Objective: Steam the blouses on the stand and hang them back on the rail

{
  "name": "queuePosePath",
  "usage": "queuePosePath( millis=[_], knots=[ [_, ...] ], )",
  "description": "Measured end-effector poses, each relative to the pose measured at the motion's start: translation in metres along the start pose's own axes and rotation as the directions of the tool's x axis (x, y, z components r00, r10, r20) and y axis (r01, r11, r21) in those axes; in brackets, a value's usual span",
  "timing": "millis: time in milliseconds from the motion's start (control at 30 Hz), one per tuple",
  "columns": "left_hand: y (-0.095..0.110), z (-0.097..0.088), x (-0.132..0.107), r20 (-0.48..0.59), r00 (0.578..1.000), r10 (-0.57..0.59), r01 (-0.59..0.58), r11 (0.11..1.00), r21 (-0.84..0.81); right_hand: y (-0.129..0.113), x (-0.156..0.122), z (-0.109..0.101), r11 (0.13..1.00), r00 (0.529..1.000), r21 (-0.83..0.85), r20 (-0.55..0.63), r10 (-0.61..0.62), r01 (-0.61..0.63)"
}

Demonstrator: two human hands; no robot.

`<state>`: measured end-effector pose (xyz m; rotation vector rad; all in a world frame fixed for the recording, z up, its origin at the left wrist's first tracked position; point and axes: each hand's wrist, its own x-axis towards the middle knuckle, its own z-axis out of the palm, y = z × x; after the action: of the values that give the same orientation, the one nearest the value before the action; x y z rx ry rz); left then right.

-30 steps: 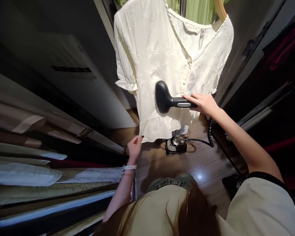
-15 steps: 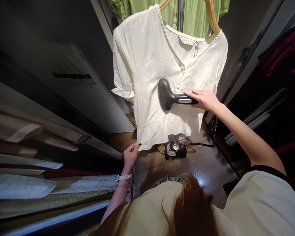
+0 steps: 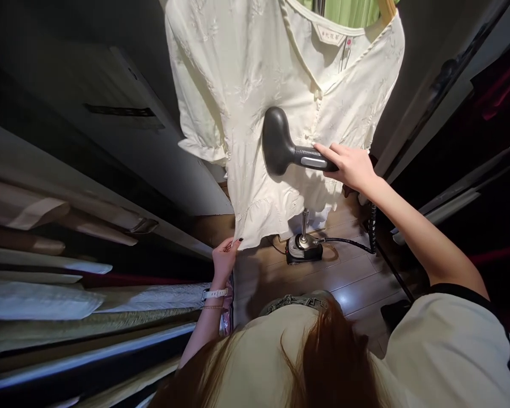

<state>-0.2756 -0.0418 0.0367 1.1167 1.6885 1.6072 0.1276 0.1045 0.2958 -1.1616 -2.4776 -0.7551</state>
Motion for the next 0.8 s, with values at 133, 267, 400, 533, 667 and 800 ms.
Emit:
queuePosePath(
  millis=[133,267,400,533,667,800],
  knots=[
    [0.001,-0.004,0.001,-0.025,1.0,-0.018,0.018,1.0,0.001,-0.004,-0.019,0.015,1.0,0.999,0.018,0.038,0.019,-0.02],
    [0.001,-0.006,0.004,-0.03,1.0,-0.005,0.006,1.0,0.025,-0.011,-0.041,0.024,0.999,0.992,0.046,0.123,-0.012,0.006],
    [0.002,-0.008,0.003,-0.043,0.999,0.017,-0.015,0.999,0.044,-0.011,-0.039,0.021,0.996,0.996,0.045,0.042,0.077,-0.079],
    [0.005,-0.011,-0.001,-0.031,0.999,0.022,-0.02,0.998,0.061,-0.017,-0.034,0.036,0.981,0.985,0.083,0.007,0.173,-0.173],
    [0.007,-0.015,-0.004,-0.022,1.0,0.012,-0.012,0.999,0.041,-0.045,-0.05,0.068,0.99,0.986,0.121,0.157,0.049,-0.068],
    [0.006,-0.019,-0.003,-0.044,0.999,0.028,-0.028,0.999,0.018,-0.069,-0.067,0.085,0.979,0.961,0.157,0.223,-0.164,0.13]
  ],
)
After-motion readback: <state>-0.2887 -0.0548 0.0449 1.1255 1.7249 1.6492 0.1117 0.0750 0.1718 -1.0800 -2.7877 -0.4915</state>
